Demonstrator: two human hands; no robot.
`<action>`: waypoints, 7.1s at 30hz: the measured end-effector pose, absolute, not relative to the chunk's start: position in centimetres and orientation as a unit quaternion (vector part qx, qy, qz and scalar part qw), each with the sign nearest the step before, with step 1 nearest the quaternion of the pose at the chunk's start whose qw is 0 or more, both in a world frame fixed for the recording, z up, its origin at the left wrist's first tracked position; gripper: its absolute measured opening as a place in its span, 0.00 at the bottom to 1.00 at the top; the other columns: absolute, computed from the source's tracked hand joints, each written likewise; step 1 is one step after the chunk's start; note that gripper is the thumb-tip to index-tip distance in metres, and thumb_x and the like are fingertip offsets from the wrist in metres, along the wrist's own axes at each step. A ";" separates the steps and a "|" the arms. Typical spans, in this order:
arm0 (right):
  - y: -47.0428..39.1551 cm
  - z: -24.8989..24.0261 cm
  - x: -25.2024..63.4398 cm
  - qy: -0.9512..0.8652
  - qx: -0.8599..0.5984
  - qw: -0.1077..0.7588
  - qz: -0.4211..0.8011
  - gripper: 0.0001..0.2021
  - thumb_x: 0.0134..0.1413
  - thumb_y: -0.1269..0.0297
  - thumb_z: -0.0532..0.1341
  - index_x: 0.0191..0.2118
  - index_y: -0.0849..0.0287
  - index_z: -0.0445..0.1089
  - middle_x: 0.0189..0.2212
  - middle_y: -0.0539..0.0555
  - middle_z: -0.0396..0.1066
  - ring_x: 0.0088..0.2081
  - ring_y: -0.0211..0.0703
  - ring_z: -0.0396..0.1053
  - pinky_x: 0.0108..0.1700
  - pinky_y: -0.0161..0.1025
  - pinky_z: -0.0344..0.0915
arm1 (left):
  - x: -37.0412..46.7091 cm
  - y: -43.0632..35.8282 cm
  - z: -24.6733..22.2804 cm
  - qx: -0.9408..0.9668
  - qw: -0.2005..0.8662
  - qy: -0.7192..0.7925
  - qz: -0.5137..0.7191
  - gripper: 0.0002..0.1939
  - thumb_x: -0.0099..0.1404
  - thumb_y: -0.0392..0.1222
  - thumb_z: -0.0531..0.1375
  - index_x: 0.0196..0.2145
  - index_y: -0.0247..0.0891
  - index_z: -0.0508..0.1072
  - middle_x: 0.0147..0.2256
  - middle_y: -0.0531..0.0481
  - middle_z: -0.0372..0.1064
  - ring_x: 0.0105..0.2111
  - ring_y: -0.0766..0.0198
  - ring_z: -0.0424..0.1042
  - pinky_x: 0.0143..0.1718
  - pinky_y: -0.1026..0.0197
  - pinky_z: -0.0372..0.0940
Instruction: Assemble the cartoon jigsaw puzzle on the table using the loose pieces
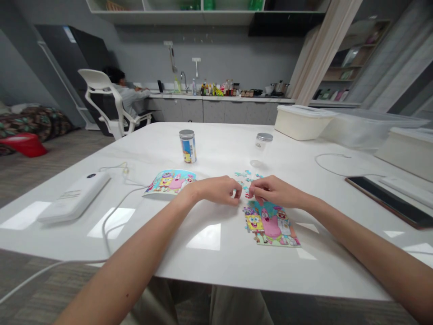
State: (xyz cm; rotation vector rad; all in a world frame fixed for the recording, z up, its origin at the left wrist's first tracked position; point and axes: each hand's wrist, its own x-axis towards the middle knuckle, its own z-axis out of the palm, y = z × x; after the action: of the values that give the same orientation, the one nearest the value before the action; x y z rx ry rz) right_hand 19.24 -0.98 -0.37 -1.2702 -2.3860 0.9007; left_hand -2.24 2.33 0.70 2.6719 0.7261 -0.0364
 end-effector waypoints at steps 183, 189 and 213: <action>-0.2 -0.2 20.0 -0.730 -0.583 0.318 0.161 0.21 0.54 0.65 0.50 0.17 0.63 0.74 0.09 0.50 0.64 0.14 0.34 0.60 0.24 0.33 0.57 | -2.8 2.3 1.6 0.932 0.235 0.269 -0.056 0.14 0.61 0.47 0.57 0.42 0.42 0.74 0.32 0.51 0.70 0.28 0.66 0.67 0.34 0.64 0.60; 0.0 0.3 20.0 -0.772 -0.587 0.239 0.044 0.20 0.54 0.66 0.52 0.16 0.60 0.74 0.11 0.50 0.67 0.17 0.35 0.63 0.26 0.34 0.54 | -3.2 1.5 2.8 0.922 0.230 0.302 -0.078 0.15 0.58 0.48 0.59 0.44 0.45 0.73 0.29 0.53 0.66 0.31 0.64 0.67 0.33 0.63 0.59; -0.3 -3.1 22.2 -0.655 -0.586 0.393 0.271 0.23 0.54 0.58 0.51 0.13 0.60 0.70 0.07 0.48 0.59 0.12 0.33 0.56 0.21 0.34 0.55 | -2.2 0.3 2.0 0.906 0.159 0.377 -0.113 0.12 0.60 0.47 0.54 0.40 0.47 0.73 0.30 0.49 0.70 0.30 0.58 0.70 0.31 0.59 0.59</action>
State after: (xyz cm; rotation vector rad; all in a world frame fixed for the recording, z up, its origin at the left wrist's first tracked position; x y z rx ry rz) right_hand 22.23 -0.31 -3.13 -1.4880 -1.6624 0.6884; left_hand -2.17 0.31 1.96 2.5892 1.0778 -0.3224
